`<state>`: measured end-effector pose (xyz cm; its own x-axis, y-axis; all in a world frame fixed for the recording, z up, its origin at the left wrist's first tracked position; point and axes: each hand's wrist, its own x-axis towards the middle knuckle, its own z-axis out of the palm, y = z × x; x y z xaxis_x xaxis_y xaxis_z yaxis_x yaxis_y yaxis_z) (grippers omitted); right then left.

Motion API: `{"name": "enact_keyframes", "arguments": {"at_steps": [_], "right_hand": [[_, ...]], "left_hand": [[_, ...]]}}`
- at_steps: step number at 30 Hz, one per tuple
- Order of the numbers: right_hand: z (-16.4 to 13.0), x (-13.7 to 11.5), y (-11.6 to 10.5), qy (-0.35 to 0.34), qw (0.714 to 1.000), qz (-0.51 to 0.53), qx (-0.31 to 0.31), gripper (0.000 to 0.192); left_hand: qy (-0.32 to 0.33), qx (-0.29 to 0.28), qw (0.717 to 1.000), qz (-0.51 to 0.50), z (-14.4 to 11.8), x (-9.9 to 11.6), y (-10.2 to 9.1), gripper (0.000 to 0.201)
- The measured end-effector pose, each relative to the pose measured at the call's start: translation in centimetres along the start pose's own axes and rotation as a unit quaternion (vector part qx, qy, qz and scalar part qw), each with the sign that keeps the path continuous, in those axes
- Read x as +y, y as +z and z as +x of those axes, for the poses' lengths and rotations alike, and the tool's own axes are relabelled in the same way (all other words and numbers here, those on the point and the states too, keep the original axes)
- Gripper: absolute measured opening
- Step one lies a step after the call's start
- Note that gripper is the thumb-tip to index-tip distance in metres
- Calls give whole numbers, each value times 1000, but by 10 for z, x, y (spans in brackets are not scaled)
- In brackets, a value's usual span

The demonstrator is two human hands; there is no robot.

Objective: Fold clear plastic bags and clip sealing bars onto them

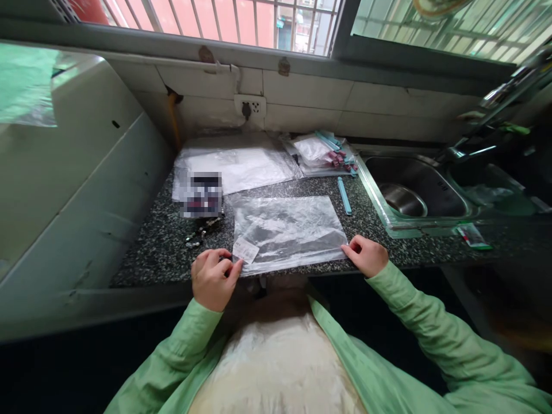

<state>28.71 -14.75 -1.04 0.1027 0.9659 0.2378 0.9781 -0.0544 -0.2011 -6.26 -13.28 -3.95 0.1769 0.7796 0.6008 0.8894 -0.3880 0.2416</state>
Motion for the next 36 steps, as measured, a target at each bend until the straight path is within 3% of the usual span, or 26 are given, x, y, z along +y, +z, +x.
{"name": "enact_keyframes", "arguments": {"at_steps": [3,5,8,12,15,18,25,36], "right_hand": [[-4,2,-2,-72,995,-5,63,18],[-6,-5,-6,-134,983,-18,128,15],[-11,-31,-6,-221,954,-17,203,16],[-24,-78,11,-332,932,3,143,25],[-32,-90,25,-349,930,-16,109,35],[-38,-72,25,-317,940,-42,117,39],[-50,-7,4,-226,952,-138,152,40],[-43,9,-8,-258,937,-177,155,37]], "left_hand": [[16,43,999,14,0,5,-4,12],[67,68,995,-14,2,15,-7,9],[164,50,981,-92,5,39,-6,16],[233,-14,967,-101,6,64,9,17],[246,-25,965,-92,2,62,18,19],[253,-14,962,-102,-2,48,21,20],[257,9,961,-105,-10,15,13,28],[276,25,957,-87,-17,-18,-1,29]]}}
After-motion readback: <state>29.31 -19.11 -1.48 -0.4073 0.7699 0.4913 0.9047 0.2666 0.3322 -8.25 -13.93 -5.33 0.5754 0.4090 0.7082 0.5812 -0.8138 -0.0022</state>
